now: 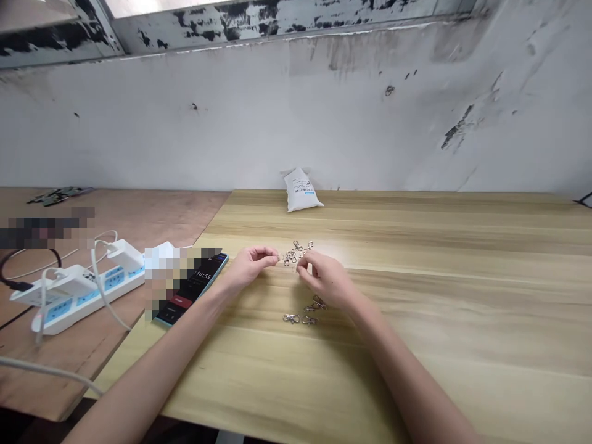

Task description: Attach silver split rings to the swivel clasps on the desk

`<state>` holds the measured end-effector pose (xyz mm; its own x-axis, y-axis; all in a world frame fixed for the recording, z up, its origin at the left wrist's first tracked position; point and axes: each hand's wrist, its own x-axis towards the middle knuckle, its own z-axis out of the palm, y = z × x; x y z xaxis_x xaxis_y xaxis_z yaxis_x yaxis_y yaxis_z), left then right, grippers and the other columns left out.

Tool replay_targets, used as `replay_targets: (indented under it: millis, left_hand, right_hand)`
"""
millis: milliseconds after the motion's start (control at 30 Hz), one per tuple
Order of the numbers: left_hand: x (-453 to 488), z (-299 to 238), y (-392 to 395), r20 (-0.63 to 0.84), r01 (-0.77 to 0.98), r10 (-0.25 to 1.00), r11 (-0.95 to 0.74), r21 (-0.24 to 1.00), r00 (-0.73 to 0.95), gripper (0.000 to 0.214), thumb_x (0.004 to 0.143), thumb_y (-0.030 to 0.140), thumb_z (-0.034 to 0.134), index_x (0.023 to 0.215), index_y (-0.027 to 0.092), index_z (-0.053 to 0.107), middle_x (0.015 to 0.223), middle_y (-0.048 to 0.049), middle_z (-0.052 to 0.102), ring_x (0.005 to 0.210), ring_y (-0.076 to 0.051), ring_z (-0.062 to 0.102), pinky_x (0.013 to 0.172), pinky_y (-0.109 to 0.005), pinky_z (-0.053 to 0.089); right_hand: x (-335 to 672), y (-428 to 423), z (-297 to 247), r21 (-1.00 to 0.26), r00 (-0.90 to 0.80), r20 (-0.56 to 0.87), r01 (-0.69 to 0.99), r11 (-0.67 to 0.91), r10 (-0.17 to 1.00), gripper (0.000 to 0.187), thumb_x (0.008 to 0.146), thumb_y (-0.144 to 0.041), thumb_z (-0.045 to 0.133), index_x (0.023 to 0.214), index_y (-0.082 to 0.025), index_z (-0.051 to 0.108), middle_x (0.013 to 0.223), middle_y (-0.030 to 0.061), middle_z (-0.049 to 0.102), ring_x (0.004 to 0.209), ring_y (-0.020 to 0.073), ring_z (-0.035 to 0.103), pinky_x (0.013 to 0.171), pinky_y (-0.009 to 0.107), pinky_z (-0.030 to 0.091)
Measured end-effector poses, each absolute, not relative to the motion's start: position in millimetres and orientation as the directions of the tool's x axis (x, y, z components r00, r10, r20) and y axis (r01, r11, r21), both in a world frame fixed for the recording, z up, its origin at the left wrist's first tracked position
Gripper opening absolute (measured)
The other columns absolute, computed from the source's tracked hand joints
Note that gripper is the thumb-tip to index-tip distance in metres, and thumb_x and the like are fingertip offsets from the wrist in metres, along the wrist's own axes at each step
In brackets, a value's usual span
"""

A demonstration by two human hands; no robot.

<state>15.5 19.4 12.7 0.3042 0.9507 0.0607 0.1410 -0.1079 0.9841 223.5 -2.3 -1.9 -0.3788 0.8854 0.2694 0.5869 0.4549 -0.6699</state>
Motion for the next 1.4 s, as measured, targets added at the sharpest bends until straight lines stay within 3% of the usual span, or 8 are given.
replay_targets:
  millis: [167,333,467,567,800,933,1133,1400]
  left_hand:
    - [9.9,7.6,16.8,0.216,0.529,0.903,-0.398,0.749,0.373,0.005,0.075,0.021,0.061,0.072,0.019,0.064,0.088,-0.0033,0.064,0.081,-0.018,0.058,0.071,-0.028,0.043]
    - [7.9,5.7,14.8,0.247,0.659,0.865,-0.494,0.567,0.436,0.004,0.075,0.019,0.057,0.072,0.019,0.059,0.088,-0.0012,0.062,0.079,-0.016,0.059,0.073,-0.028,0.045]
    - [2.4,9.9,16.0,0.252,0.753,0.820,-0.573,0.325,0.515,0.004,0.074,0.018,0.058,0.069,0.019,0.057,0.083,-0.0022,0.061,0.084,-0.019,0.056,0.075,-0.031,0.043]
    - [-3.6,15.2,16.6,0.213,0.747,0.776,-0.630,0.213,0.594,0.006,0.073,0.018,0.059,0.068,0.019,0.057,0.085,-0.0029,0.061,0.085,-0.020,0.055,0.077,-0.032,0.042]
    - [-15.7,24.6,18.1,0.088,0.707,0.779,-0.605,0.366,0.621,0.009,0.075,0.019,0.058,0.080,0.020,0.066,0.092,-0.0019,0.061,0.083,-0.018,0.057,0.071,-0.027,0.042]
    - [-19.2,29.6,17.6,0.015,0.655,0.757,-0.574,0.491,0.653,0.020,0.077,0.022,0.062,0.094,0.023,0.072,0.099,-0.0023,0.064,0.088,-0.018,0.058,0.071,-0.026,0.042]
    - [-18.2,28.4,19.9,-0.019,0.603,0.704,-0.594,0.533,0.710,0.014,0.083,0.027,0.063,0.089,0.024,0.075,0.094,-0.0011,0.066,0.082,-0.015,0.060,0.069,-0.025,0.041]
    - [-11.4,17.9,24.5,0.120,0.545,0.698,-0.644,0.537,0.706,0.014,0.088,0.023,0.060,0.084,0.018,0.072,0.089,-0.0035,0.071,0.084,-0.016,0.063,0.073,-0.026,0.044]
  right_hand:
    - [231.8,0.6,-1.8,-0.563,-0.405,0.192,0.701,0.438,0.894,0.018,0.089,-0.028,0.051,0.089,-0.021,0.068,0.083,0.0020,0.064,0.060,0.0117,0.051,0.057,0.024,0.036]
    - [235.8,-8.0,18.5,-0.615,-0.498,0.006,0.682,0.396,0.867,0.017,0.086,-0.032,0.057,0.081,-0.020,0.068,0.075,0.0008,0.063,0.063,0.0120,0.051,0.056,0.023,0.034]
    - [226.6,-20.6,26.4,-0.670,-0.631,-0.165,0.636,0.383,0.758,0.016,0.075,-0.035,0.070,0.080,-0.021,0.068,0.066,-0.0022,0.061,0.058,0.0112,0.050,0.052,0.023,0.032]
    - [216.9,-27.4,23.7,-0.618,-0.635,-0.175,0.665,0.418,0.752,0.003,0.073,-0.024,0.066,0.072,-0.021,0.065,0.062,-0.0035,0.060,0.056,0.0104,0.049,0.052,0.023,0.031]
    - [209.2,-26.7,15.5,-0.544,-0.567,-0.130,0.726,0.419,0.813,0.014,0.058,-0.009,0.057,0.065,-0.020,0.058,0.064,-0.0038,0.064,0.058,0.0104,0.049,0.051,0.022,0.030]
    - [210.8,-22.5,11.0,-0.524,-0.534,-0.065,0.737,0.427,0.843,0.006,0.065,-0.015,0.058,0.063,-0.020,0.057,0.063,-0.0036,0.063,0.056,0.0102,0.047,0.052,0.023,0.030]
    - [212.0,-18.5,4.7,-0.526,-0.517,-0.007,0.730,0.437,0.856,0.008,0.077,-0.023,0.057,0.069,-0.021,0.060,0.061,-0.0031,0.061,0.054,0.0101,0.045,0.051,0.023,0.027]
    - [206.5,-14.9,-2.5,-0.524,-0.432,0.127,0.735,0.431,0.893,0.013,0.086,-0.024,0.052,0.085,-0.023,0.065,0.068,-0.0011,0.065,0.058,0.0123,0.053,0.056,0.023,0.030]
